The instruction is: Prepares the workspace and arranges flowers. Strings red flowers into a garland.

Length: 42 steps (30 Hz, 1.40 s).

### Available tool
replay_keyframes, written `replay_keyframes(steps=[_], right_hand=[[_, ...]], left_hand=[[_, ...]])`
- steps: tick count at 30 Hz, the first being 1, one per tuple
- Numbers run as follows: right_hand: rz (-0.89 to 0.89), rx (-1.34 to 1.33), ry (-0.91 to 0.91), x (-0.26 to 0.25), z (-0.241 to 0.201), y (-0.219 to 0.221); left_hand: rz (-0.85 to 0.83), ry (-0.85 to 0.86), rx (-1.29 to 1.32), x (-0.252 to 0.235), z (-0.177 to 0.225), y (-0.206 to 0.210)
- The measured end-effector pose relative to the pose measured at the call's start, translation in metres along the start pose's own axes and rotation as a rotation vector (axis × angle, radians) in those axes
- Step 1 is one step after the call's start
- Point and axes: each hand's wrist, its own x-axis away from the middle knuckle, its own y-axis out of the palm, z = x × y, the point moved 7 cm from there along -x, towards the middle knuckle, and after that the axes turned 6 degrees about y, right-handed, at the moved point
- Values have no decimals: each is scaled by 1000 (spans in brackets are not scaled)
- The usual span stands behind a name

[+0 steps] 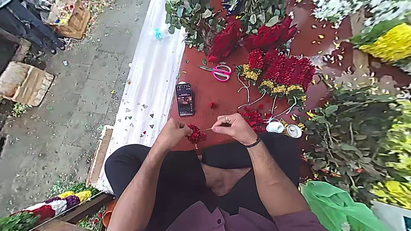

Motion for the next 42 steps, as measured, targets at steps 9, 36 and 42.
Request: replay_keyframes(steps=[9,36,42], right_hand=[[-92,-198,-111,-1,-24,32],[-43,72,350,-13,42,-32],[336,676,585,-82,129,-66]], left_hand=[[-334,81,-444,13,24,27],[-267,80,-272,0,7,23],[-268,44,-335,-2,5,27]])
